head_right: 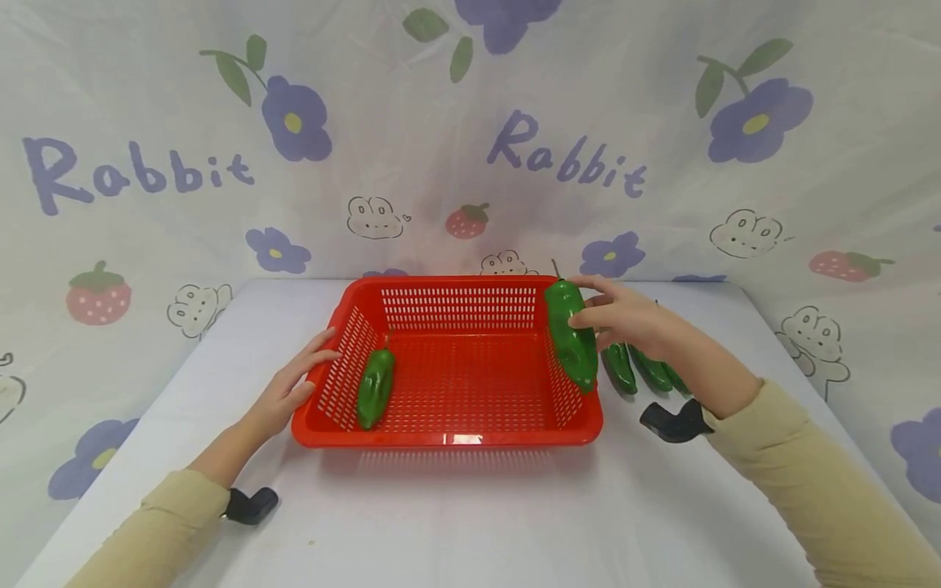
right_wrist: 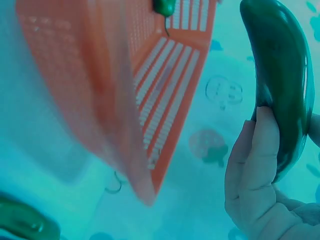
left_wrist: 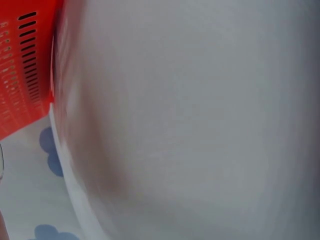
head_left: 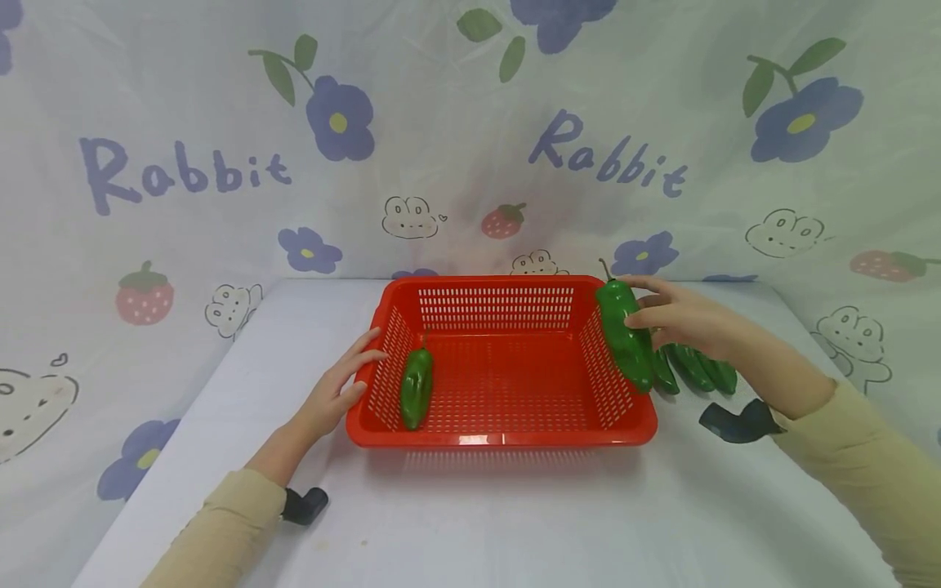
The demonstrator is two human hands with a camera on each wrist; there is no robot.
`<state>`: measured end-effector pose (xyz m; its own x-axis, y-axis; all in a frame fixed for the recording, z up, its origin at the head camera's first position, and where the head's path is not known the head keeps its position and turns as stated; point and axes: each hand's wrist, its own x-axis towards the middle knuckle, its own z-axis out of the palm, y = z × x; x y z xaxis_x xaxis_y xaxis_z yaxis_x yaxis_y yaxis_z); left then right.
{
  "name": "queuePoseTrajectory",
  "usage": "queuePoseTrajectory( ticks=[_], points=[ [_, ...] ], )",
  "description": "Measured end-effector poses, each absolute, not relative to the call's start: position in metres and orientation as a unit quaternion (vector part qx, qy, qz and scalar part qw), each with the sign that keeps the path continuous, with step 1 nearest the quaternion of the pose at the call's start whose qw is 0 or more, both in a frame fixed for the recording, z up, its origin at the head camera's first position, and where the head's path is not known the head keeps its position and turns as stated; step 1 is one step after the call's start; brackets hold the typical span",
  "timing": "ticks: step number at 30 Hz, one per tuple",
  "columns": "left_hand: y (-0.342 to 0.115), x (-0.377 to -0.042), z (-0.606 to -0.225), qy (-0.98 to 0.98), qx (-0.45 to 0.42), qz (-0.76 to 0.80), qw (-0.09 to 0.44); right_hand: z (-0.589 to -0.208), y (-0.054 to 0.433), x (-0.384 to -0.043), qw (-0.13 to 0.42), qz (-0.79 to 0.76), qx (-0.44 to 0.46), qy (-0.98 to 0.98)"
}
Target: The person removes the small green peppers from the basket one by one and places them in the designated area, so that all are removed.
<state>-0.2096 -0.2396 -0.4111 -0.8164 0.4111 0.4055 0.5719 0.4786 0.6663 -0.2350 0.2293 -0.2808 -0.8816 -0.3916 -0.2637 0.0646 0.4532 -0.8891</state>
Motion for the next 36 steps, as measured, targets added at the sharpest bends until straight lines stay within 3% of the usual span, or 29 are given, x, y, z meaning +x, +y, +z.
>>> queuePoseTrajectory(
  ticks=[23,36],
  points=[
    [-0.240,-0.209,-0.411,-0.853,-0.291,-0.422,0.099,-0.305,0.329,-0.239,0.154,-0.519,-0.077,0.837],
    [-0.240,-0.210,-0.412,-0.850,-0.292,-0.428,0.096,-0.308,0.362,-0.242,0.148,-0.513,-0.044,0.844]
  ],
)
